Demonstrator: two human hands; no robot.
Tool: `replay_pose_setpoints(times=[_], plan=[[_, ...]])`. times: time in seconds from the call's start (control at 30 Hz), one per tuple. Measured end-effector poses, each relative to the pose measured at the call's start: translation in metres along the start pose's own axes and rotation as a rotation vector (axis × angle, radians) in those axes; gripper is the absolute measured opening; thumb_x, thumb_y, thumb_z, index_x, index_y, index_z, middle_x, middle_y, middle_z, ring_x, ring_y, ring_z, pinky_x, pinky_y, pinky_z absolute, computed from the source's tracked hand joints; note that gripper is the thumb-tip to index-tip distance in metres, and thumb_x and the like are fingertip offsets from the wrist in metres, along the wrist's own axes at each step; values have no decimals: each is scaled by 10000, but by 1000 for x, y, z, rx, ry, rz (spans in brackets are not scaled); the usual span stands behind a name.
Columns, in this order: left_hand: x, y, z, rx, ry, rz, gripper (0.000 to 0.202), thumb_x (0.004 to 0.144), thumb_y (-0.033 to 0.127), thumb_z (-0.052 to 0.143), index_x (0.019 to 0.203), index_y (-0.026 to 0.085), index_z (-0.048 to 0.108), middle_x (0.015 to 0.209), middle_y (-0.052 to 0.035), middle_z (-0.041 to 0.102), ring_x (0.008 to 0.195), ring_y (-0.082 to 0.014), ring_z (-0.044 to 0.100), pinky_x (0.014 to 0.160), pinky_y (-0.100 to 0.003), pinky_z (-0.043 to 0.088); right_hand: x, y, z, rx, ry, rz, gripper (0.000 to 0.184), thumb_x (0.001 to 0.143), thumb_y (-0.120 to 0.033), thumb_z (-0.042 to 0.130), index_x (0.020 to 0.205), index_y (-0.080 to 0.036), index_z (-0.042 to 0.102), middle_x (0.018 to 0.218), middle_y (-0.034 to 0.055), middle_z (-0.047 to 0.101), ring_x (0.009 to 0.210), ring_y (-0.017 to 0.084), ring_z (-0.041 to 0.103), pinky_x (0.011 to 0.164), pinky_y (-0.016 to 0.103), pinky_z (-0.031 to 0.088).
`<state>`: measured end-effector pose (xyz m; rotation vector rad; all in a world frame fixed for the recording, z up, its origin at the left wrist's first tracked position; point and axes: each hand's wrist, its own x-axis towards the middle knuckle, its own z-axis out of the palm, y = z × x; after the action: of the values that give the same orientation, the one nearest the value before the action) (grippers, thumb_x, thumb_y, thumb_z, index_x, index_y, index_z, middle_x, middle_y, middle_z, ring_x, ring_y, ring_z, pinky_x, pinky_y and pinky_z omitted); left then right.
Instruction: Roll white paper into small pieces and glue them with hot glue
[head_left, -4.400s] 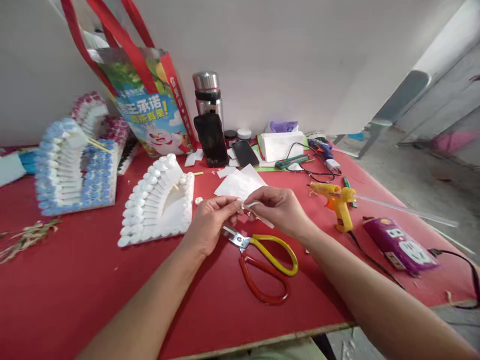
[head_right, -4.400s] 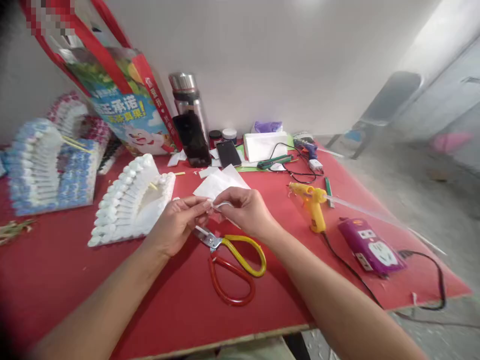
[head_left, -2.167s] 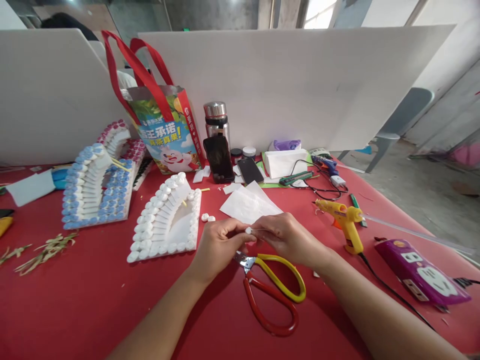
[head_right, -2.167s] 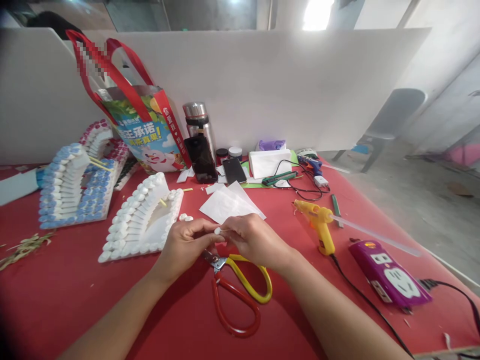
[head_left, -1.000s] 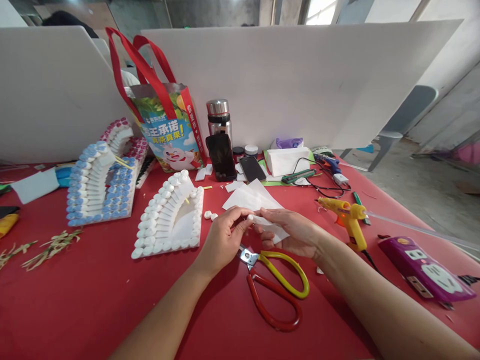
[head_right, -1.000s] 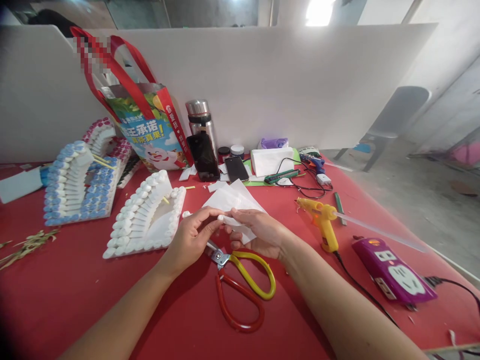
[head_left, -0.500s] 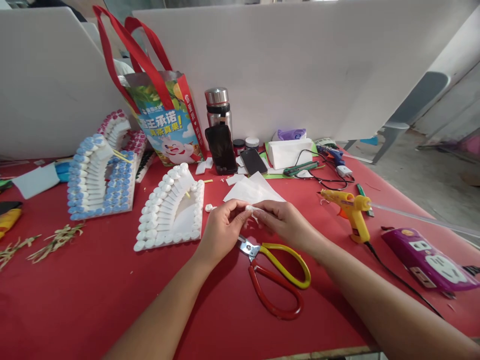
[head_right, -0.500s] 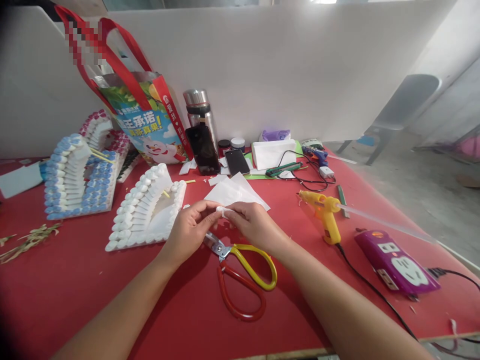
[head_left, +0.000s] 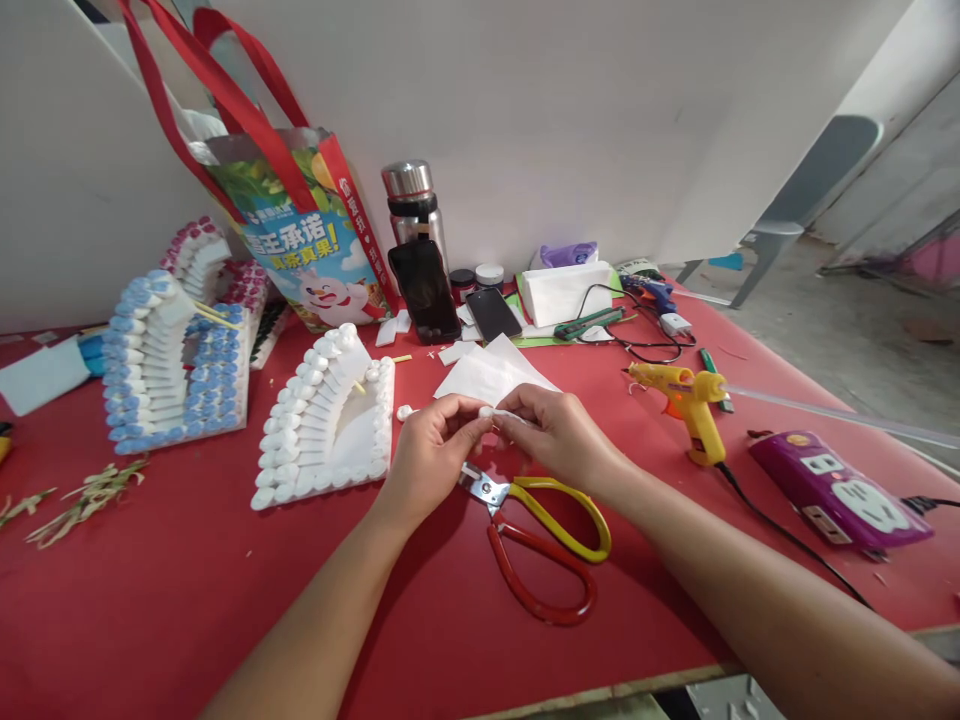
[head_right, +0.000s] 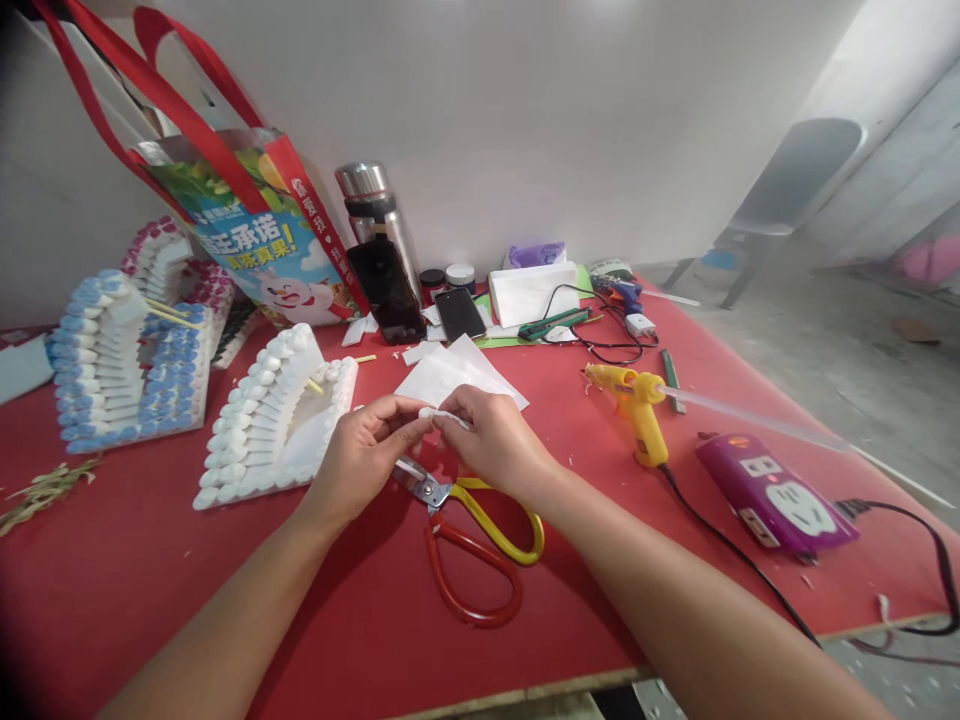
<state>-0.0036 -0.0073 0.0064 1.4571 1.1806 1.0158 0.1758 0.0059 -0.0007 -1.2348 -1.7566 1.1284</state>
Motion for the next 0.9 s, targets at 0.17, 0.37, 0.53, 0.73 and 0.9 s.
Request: replay_pose_setpoints(times=[0.17,0.37,0.53,0.73,0.9], plan=[[1,1,1,25,14,31,200,863,354,703,963,181,721,676,14,621,627,-112,556,577,-200,460,1,0,1,109,3,44,197,899,-358,595,792,-194,579,670,3,697,445,124,596,438,236,422],[-1,-2,2,100,57,143,133,869,298,696,917,180,734,741,-5,680,702,-131,627,686,-228,508,-3,-3,6,8,139,-26,159,873,-281,616,750,-181,602,675,9,692,481,111,599,476,228,436],[0,-5,-2,78,64,142,111,840,278,724,887,180,747,782,-19,717,731,-147,667,709,-246,541,-6,-2,1,157,-80,-112,140,942,-270,533,872,-168,598,793,29,698,521,129,675,511,241,505],[0,-5,-3,30,37,54,105,754,253,799,787,181,731,758,-22,741,706,-161,700,661,-242,567,-5,1,-8,35,-189,-178,141,958,-242,525,887,-162,617,650,6,658,555,139,682,542,230,497],[2,-4,-2,-82,-16,-42,169,717,267,828,844,184,754,726,-13,726,620,-156,687,581,-251,585,-6,1,-8,-10,-172,-205,120,951,-227,533,878,-173,612,631,-3,658,544,129,664,545,222,485]])
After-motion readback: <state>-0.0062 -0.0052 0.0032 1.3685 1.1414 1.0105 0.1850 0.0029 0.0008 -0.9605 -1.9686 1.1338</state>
